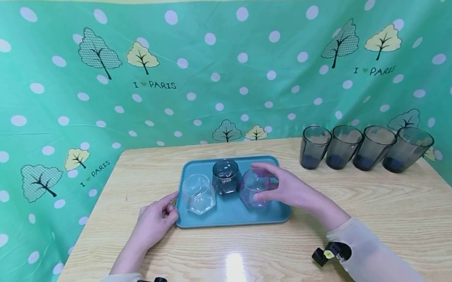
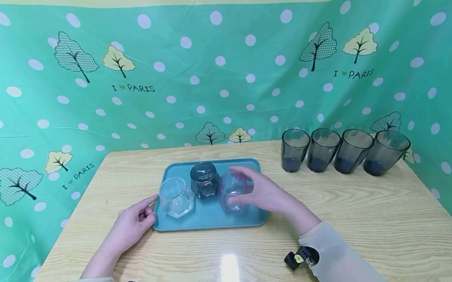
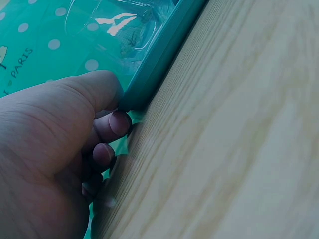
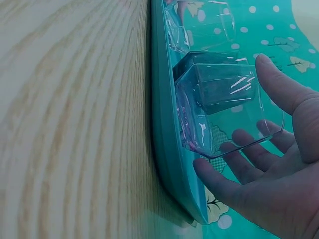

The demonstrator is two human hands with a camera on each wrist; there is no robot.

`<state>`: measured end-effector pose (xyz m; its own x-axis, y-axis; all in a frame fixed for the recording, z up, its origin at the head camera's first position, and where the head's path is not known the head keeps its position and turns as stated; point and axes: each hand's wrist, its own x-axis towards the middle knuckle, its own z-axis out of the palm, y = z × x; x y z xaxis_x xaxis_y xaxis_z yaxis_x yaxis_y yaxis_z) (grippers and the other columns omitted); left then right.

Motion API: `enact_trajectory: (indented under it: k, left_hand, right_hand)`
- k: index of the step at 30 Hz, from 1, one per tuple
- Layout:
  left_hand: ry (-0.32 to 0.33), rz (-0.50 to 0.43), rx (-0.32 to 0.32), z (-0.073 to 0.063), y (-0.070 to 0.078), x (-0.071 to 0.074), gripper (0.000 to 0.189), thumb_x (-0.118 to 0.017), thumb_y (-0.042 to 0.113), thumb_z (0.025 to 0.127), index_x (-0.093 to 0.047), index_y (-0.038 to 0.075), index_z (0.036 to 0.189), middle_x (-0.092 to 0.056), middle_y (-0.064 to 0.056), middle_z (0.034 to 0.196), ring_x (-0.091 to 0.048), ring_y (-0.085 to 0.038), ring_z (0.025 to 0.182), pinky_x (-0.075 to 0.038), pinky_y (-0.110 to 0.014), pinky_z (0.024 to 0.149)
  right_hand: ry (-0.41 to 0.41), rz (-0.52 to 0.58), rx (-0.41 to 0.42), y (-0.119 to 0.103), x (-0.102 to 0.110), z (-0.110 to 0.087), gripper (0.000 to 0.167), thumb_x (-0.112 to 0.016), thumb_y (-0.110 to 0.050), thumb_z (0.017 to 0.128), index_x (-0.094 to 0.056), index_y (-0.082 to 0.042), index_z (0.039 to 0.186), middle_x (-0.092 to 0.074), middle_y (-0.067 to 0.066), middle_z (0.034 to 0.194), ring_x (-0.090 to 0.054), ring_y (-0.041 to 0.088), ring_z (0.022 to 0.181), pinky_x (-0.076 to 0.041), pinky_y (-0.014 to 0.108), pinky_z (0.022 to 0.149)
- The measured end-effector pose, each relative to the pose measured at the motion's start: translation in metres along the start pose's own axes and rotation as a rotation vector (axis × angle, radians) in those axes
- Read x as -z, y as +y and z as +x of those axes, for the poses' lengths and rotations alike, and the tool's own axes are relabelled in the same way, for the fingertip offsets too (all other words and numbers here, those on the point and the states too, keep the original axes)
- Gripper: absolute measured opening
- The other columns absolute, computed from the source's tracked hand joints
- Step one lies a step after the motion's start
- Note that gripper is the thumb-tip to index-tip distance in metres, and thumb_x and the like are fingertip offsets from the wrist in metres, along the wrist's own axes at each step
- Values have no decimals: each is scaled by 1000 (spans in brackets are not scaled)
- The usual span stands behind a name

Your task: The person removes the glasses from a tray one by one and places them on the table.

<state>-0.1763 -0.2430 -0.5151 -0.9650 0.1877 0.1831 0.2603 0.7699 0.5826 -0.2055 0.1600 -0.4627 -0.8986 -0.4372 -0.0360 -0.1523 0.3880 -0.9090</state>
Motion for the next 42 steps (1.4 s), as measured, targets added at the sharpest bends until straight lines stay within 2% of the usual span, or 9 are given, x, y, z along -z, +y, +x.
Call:
enact_trajectory:
  k: [3, 9, 17, 24, 33, 42]
  left_hand:
    - [-4, -6, 5, 0, 0, 0, 53, -69, 7, 99, -65, 1, 151, -59, 8, 82, -52, -12, 70, -39, -60, 101]
    - [-10, -21, 17, 0, 1, 1, 53, -69, 6, 99, -65, 1, 152, -60, 8, 82, -52, -12, 68, -40, -54, 96]
    - [-7, -13, 5, 0, 1, 1, 52, -69, 6, 99, -65, 0, 151, -60, 9, 81, -52, -11, 67, -39, -61, 101]
    - [-4, -13, 2, 1, 2, 1, 52, -68, 6, 99, -65, 0, 151, -60, 8, 81, -52, -11, 68, -40, -57, 98]
    - [-5, -18, 6, 1, 2, 1, 53, -68, 6, 98, -65, 0, 151, -59, 8, 81, -52, -12, 67, -39, -59, 100]
    - [-8, -8, 6, 0, 2, 1, 53, -68, 6, 99, -65, 0, 151, -60, 8, 81, -52, -12, 68, -40, -57, 98]
  right_hand:
    - [0, 4, -5, 1, 0, 0, 88, -91, -18, 94, -44, -18, 169, -48, 9, 168, -46, 37, 152, -44, 51, 120]
    - [-3, 1, -2, 3, 0, -1, 85, -91, -20, 94, -46, -18, 167, -50, 8, 167, -45, 36, 153, -44, 52, 120]
    - [-9, 23, 2, 6, 1, -1, 84, -90, -18, 94, -47, -17, 166, -51, 8, 166, -45, 36, 153, -44, 52, 120]
    - [-11, 36, -1, 7, 2, 0, 83, -91, -19, 93, -49, -17, 165, -52, 10, 163, -45, 36, 153, -42, 52, 121]
    - [-7, 35, -11, 6, 2, 0, 83, -92, -20, 92, -50, -18, 164, -55, 12, 159, -47, 36, 151, -44, 53, 119]
    - [-5, 30, -1, 11, 2, 0, 82, -93, -24, 92, -52, -19, 163, -54, 9, 161, -47, 36, 151, -44, 54, 119]
